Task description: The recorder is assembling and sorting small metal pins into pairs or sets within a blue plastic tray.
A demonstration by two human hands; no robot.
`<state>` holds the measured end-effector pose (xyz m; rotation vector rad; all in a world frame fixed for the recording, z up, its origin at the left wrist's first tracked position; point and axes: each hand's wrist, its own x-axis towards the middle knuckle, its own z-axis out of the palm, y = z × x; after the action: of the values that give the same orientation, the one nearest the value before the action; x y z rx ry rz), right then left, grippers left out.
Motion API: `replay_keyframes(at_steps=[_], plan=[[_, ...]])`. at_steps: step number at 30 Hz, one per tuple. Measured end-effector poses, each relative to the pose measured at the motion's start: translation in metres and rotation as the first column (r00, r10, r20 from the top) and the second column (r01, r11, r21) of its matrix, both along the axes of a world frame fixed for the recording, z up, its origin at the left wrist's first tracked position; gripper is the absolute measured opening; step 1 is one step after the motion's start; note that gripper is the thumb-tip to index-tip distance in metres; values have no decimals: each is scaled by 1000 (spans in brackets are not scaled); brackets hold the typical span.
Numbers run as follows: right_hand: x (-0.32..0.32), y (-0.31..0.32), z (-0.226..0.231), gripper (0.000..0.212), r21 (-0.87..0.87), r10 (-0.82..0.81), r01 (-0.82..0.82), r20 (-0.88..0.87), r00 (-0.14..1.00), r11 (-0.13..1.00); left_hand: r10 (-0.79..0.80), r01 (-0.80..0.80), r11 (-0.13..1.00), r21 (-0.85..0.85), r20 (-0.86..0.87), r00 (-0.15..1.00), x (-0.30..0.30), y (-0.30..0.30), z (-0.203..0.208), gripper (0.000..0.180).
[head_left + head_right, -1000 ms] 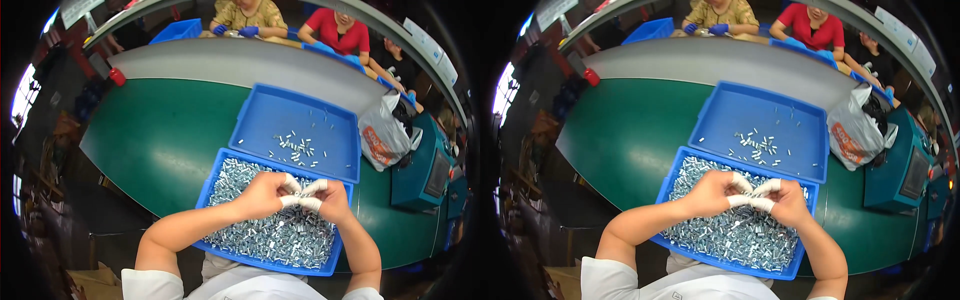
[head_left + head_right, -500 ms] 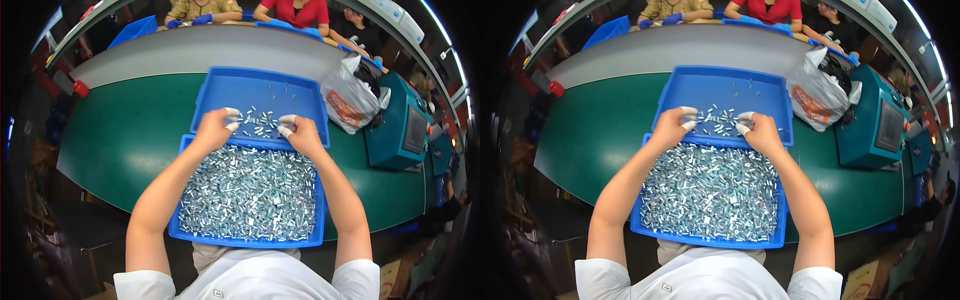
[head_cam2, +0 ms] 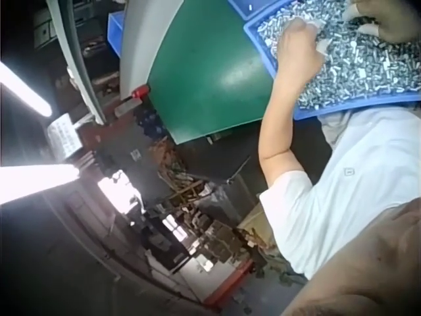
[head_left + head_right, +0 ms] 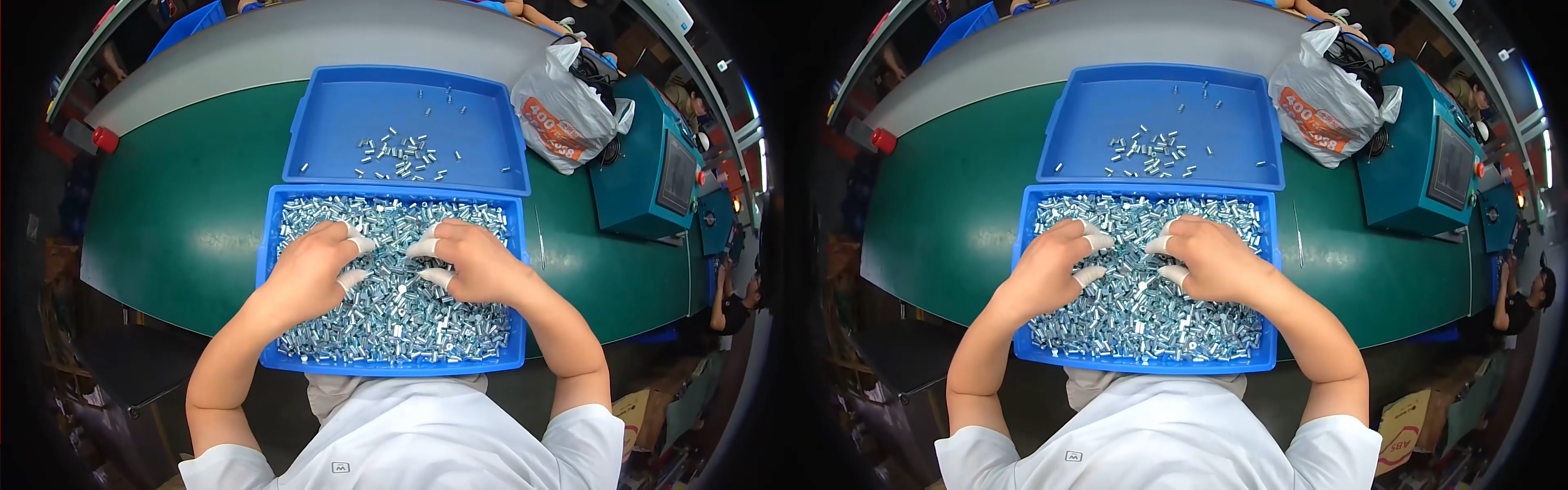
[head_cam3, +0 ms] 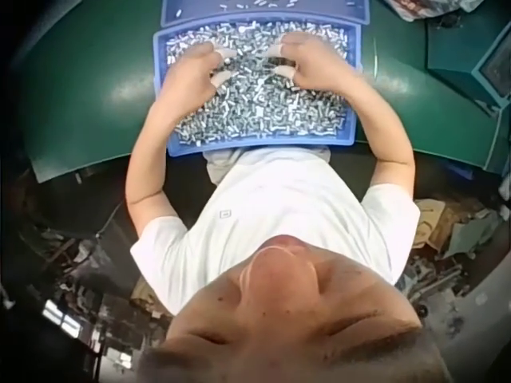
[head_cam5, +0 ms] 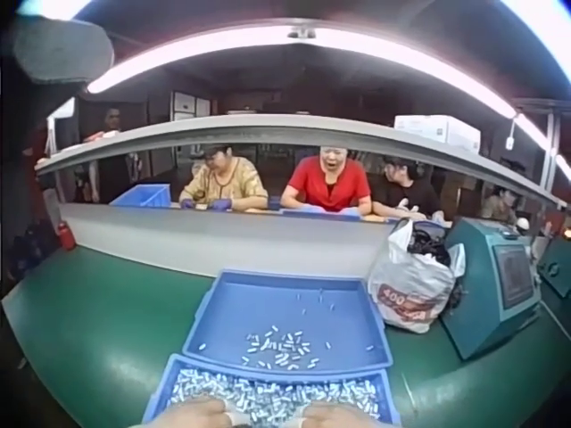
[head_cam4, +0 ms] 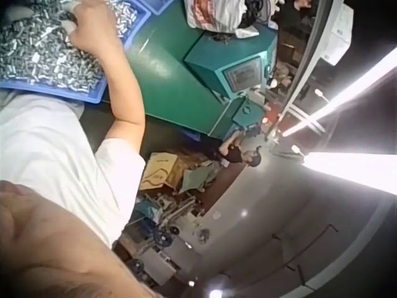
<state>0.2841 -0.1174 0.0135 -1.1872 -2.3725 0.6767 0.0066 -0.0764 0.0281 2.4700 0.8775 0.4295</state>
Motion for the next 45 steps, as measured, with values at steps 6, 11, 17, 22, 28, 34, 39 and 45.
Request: replay_keyframes(at_steps=[6,11,17,22,28,34,39,45], plan=[[-13,-2,-2,27,-50,-8,12,87,996,999,18,-14,999,39,-103,995,0,5,-9,32],[-11,1,-8,20,-86,-18,20,20,1000,996,84,-84,996,-12,-30,996,-13,11,-9,35],[-14,2,-2,20,-63,-4,7,55,998,998,89,-89,996,3,-102,991,-12,11,-17,32],[-15,1,-4,20,-53,0,3,55,998,999,95,-89,995,53,-137,986,-8,5,-27,28],[-9,-5,-3,20,-56,12,-8,77,997,998,109,-100,992,77,-137,985,3,-2,-28,22],[-10,-2,0,21,-30,60,-58,72,996,998,124,-118,992,52,-142,982,2,-7,-20,20],[-10,-4,-6,19,36,68,-69,23,997,997,115,-110,993,45,-143,983,-2,-3,-30,24],[-8,-3,-11,17,7,70,-71,59,996,997,137,-124,989,85,-163,977,0,-7,-25,27]])
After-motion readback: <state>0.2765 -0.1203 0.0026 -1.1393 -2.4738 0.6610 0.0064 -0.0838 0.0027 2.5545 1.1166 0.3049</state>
